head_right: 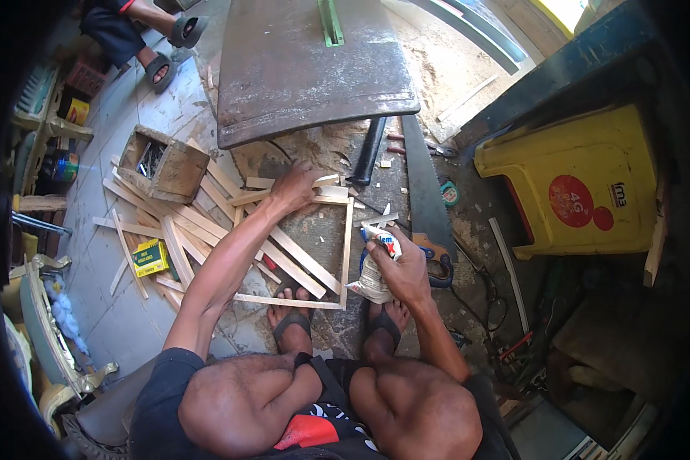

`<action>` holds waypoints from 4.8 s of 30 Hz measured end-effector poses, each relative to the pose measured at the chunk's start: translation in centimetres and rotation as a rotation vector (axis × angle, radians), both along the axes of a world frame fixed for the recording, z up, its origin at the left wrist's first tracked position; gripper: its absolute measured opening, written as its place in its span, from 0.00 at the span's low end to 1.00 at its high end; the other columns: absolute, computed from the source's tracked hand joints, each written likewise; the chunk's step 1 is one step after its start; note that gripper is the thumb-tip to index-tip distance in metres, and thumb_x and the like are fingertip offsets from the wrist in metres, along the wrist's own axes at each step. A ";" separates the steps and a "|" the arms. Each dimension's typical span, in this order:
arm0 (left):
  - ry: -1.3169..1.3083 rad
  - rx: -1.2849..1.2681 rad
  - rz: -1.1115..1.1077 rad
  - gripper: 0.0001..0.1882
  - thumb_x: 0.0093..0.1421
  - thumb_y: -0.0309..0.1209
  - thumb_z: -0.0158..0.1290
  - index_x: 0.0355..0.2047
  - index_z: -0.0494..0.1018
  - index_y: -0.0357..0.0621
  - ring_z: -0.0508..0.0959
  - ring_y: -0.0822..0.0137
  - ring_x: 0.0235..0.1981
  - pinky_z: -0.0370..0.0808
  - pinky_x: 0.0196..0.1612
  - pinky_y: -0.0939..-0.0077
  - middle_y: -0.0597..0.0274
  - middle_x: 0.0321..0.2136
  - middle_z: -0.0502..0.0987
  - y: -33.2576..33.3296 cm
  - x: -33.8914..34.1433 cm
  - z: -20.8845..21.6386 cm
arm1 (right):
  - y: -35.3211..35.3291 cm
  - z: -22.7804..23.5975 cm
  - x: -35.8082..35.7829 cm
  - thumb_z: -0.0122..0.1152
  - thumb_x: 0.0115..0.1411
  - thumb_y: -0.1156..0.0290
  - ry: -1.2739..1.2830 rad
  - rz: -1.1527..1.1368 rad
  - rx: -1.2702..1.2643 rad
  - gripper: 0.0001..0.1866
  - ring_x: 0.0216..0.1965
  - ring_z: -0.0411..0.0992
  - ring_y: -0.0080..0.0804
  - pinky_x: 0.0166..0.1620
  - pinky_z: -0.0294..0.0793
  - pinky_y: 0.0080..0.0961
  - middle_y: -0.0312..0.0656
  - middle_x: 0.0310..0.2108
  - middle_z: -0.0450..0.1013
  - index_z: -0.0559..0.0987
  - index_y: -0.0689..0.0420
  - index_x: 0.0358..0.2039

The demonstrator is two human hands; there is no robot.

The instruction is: The person assembles a rectangular wooden frame by applying adhesive from a bottle to the ends of wood strips, joining them together, and then using a pneumatic nail gun to fasten the corners.

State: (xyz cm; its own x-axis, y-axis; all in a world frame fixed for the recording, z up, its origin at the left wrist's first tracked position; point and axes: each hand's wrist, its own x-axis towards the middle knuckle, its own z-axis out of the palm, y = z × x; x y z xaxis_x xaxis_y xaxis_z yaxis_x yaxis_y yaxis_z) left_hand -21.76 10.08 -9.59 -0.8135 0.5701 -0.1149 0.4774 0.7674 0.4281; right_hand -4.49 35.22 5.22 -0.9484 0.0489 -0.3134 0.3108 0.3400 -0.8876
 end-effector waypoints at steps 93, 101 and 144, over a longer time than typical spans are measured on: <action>-0.187 1.703 1.437 0.13 0.64 0.30 0.64 0.46 0.77 0.41 0.76 0.74 0.34 0.70 0.24 0.79 0.65 0.39 0.79 -8.9 9.8 15.1 | -6.3 4.1 0.4 0.66 0.58 0.69 0.288 0.546 0.351 0.12 0.28 0.80 0.54 0.33 0.80 0.45 0.53 0.24 0.79 0.83 0.53 0.43; -0.186 1.666 1.469 0.12 0.64 0.30 0.64 0.46 0.77 0.43 0.76 0.74 0.33 0.70 0.24 0.79 0.66 0.38 0.79 -9.1 10.0 14.8 | -5.4 4.8 -0.1 0.66 0.57 0.73 0.409 0.452 0.152 0.13 0.28 0.81 0.51 0.33 0.79 0.40 0.52 0.26 0.79 0.83 0.55 0.44; -0.247 0.844 0.475 0.17 0.61 0.26 0.67 0.49 0.81 0.33 0.82 0.73 0.38 0.79 0.41 0.78 0.59 0.38 0.83 -4.2 12.9 20.8 | 2.3 -3.8 -7.3 0.67 0.60 0.63 -0.043 0.374 0.917 0.19 0.41 0.80 0.62 0.46 0.79 0.53 0.62 0.38 0.80 0.80 0.59 0.48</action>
State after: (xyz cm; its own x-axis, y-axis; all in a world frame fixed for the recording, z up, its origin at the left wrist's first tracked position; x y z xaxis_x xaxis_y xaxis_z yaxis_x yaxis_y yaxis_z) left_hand -8.87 5.86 11.23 -0.9861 0.1649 -0.0184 0.0245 0.2543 0.9668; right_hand -11.75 37.52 1.44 -0.9410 -0.0104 -0.3381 0.0693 0.9724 -0.2227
